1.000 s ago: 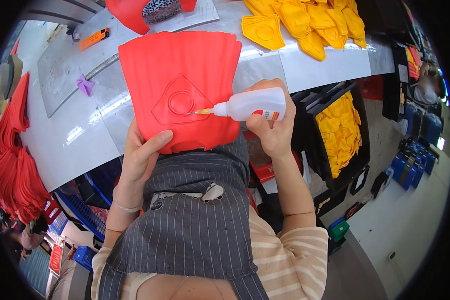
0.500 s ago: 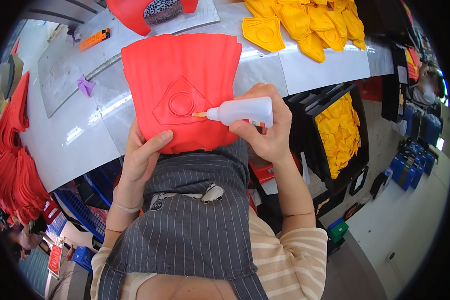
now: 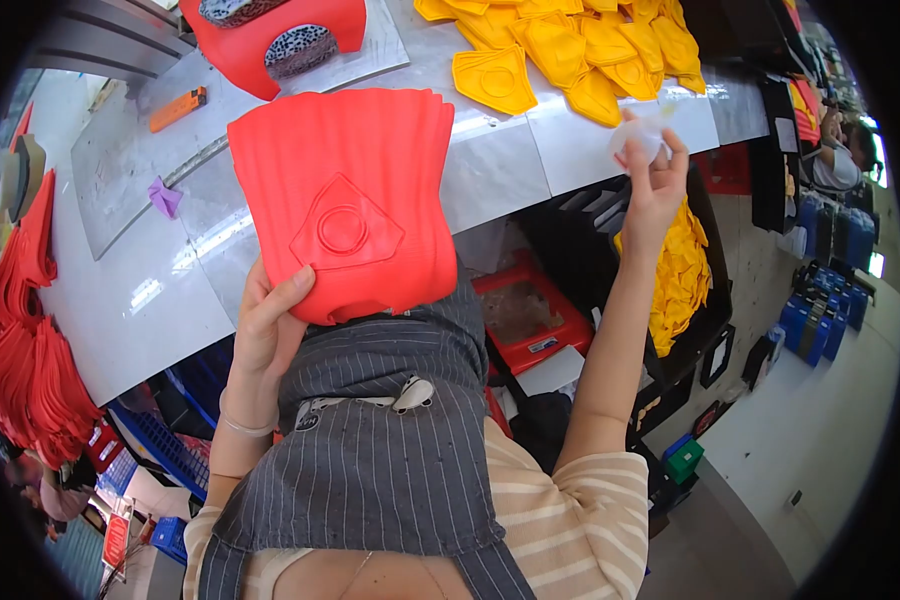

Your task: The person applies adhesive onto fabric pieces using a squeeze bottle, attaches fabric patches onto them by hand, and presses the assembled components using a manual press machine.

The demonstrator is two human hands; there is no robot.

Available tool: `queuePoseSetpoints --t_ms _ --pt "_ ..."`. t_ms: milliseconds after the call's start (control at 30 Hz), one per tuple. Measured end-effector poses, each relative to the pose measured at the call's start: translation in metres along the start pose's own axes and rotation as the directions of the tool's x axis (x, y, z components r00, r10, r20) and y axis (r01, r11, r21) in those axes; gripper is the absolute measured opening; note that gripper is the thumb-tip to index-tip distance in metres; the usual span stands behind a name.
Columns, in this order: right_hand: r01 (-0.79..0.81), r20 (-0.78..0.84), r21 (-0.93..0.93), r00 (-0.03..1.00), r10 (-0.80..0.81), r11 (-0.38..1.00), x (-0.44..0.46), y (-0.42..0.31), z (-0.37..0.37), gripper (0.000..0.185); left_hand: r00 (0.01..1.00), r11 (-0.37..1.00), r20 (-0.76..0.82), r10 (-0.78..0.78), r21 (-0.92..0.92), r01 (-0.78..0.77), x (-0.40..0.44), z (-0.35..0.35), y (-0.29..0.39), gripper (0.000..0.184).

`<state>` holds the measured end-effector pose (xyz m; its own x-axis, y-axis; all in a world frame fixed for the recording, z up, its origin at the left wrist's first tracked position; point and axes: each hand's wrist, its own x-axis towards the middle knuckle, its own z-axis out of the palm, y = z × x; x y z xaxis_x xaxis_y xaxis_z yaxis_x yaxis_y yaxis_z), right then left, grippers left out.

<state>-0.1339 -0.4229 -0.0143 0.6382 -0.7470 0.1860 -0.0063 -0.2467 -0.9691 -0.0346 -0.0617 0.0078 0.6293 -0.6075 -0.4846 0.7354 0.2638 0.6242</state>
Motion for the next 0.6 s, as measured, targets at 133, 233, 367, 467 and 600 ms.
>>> queuePoseSetpoints --t_ms 133,233,367,467,600 --pt "0.066 -0.229 -0.196 0.967 -0.111 0.978 0.035 0.050 -0.031 0.046 1.000 1.000 -0.001 -0.014 -0.015 0.014 -0.001 0.001 0.001 0.048" --pt "0.095 -0.313 -0.217 0.936 -0.161 0.972 0.045 0.072 -0.033 0.046 0.999 0.997 0.003 0.044 0.058 -0.044 -0.004 0.003 -0.003 0.047" --pt "0.112 -0.395 -0.599 0.820 -0.415 0.793 0.027 0.067 -0.020 0.053 1.000 1.000 -0.022 -0.011 -0.011 0.011 -0.009 0.006 0.003 0.047" --pt "0.146 -0.352 -0.624 0.824 -0.443 0.767 -0.002 0.047 0.005 0.042 0.999 0.987 -0.026 -0.046 -0.158 0.041 -0.008 0.007 0.005 0.048" --pt "0.500 0.245 -0.562 0.861 -0.445 0.659 -0.011 -0.007 0.077 0.036 0.997 0.981 0.000 -0.083 -0.178 0.082 -0.012 0.002 0.001 0.048"
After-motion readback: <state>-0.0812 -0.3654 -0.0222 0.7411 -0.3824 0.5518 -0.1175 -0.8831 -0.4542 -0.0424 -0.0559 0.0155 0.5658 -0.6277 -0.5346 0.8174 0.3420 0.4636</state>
